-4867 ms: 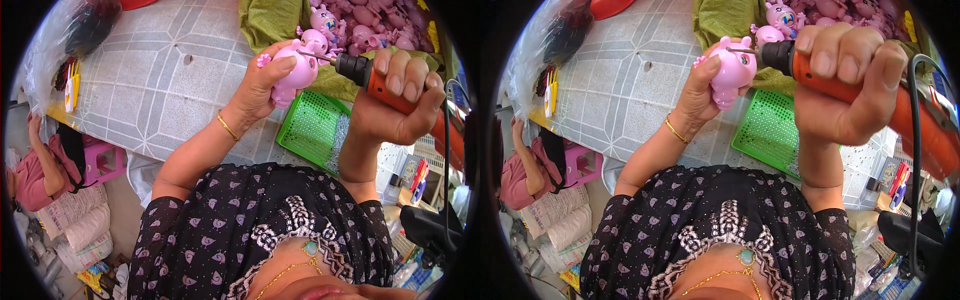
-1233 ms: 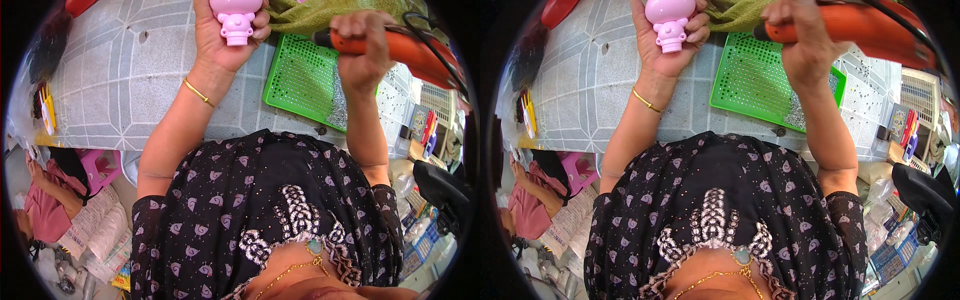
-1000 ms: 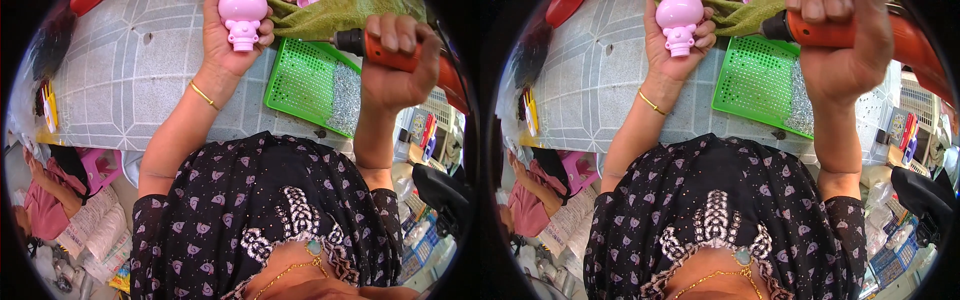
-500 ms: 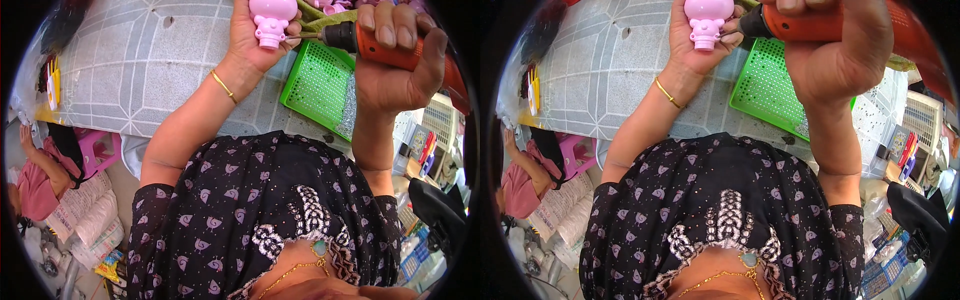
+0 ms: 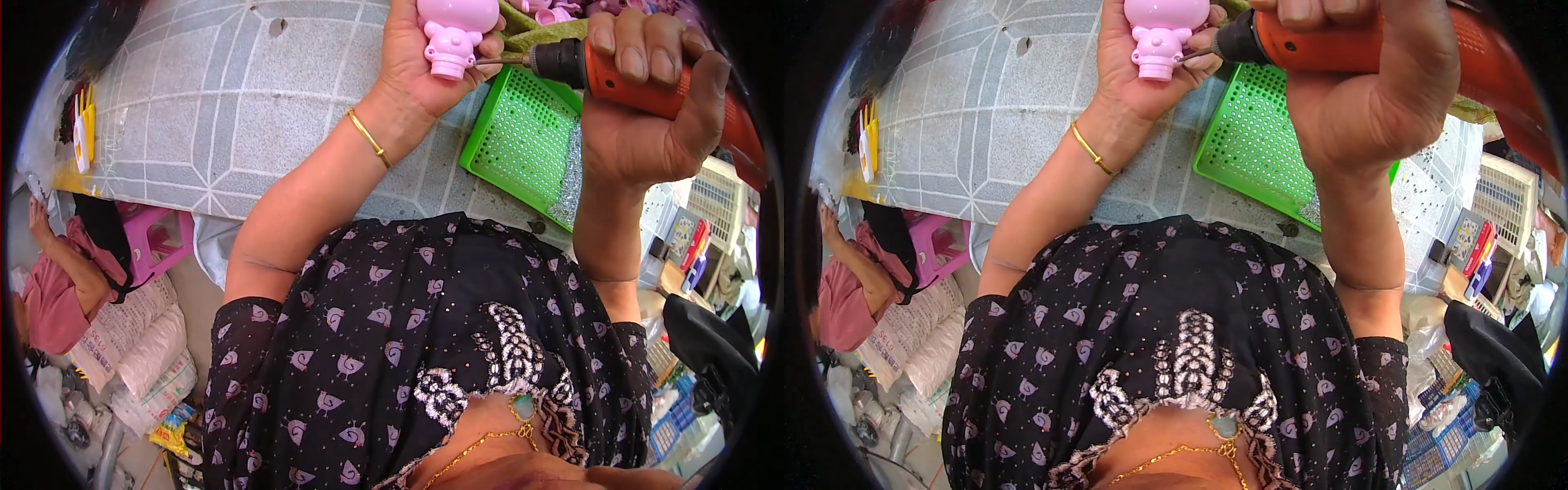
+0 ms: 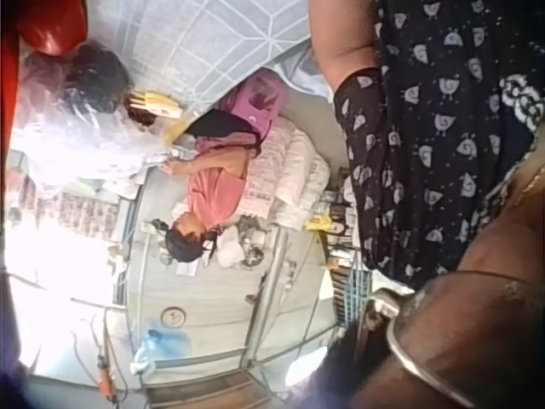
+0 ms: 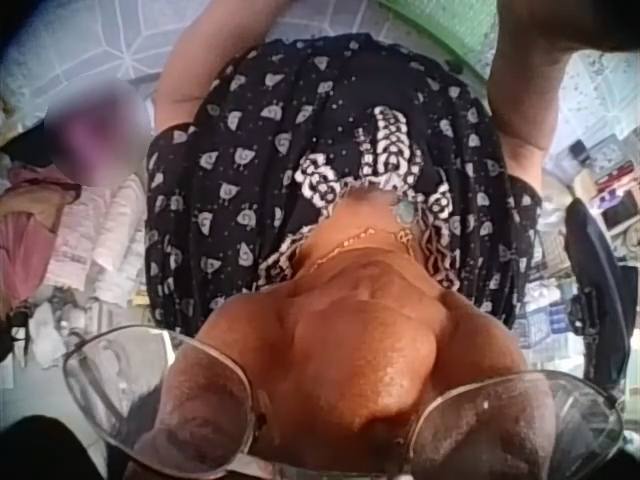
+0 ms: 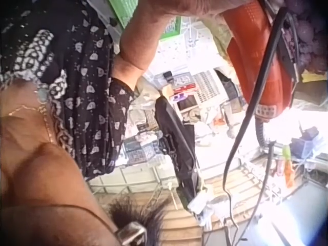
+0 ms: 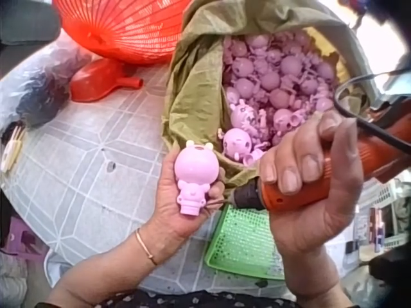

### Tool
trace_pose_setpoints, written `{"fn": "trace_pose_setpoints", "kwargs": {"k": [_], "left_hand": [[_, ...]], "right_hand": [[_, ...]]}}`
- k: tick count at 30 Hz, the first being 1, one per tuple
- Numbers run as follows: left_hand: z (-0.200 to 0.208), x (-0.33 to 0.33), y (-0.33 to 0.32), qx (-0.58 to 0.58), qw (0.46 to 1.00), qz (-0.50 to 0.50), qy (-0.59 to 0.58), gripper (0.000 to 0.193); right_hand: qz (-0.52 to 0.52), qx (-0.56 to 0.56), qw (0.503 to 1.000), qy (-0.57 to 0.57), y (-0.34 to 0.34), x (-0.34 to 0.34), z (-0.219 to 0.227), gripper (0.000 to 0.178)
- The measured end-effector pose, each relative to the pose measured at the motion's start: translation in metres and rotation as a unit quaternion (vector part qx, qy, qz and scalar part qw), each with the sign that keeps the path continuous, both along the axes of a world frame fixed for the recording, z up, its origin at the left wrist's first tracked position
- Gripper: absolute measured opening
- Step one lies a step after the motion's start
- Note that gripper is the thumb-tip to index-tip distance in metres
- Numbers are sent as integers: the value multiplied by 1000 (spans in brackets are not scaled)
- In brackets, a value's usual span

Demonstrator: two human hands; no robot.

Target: Assembling pink toy figures using an electric screwdriver and small screws at a workbench.

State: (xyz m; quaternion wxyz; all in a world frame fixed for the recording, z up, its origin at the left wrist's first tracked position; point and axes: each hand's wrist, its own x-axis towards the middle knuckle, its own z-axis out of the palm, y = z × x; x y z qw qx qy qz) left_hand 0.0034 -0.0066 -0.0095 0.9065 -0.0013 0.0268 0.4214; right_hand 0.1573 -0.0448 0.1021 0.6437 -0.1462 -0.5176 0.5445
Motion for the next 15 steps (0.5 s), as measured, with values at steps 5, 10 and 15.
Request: {"fn": "trace_pose_setpoints", "kwargs": {"k": [5, 10, 15], "left_hand": [[3, 1, 0, 3, 1000, -16, -19, 58], [1, -3, -1, 4, 1000, -6, -16, 59], [3, -1, -1, 6, 1000, -16, -24, 59]], "right_hand": [[-16, 1, 1000, -10, 0, 2, -2, 19], [-18, 4, 1000, -15, 0, -2, -7, 17], [-28, 12, 999, -21, -2, -1, -5, 17]]}}
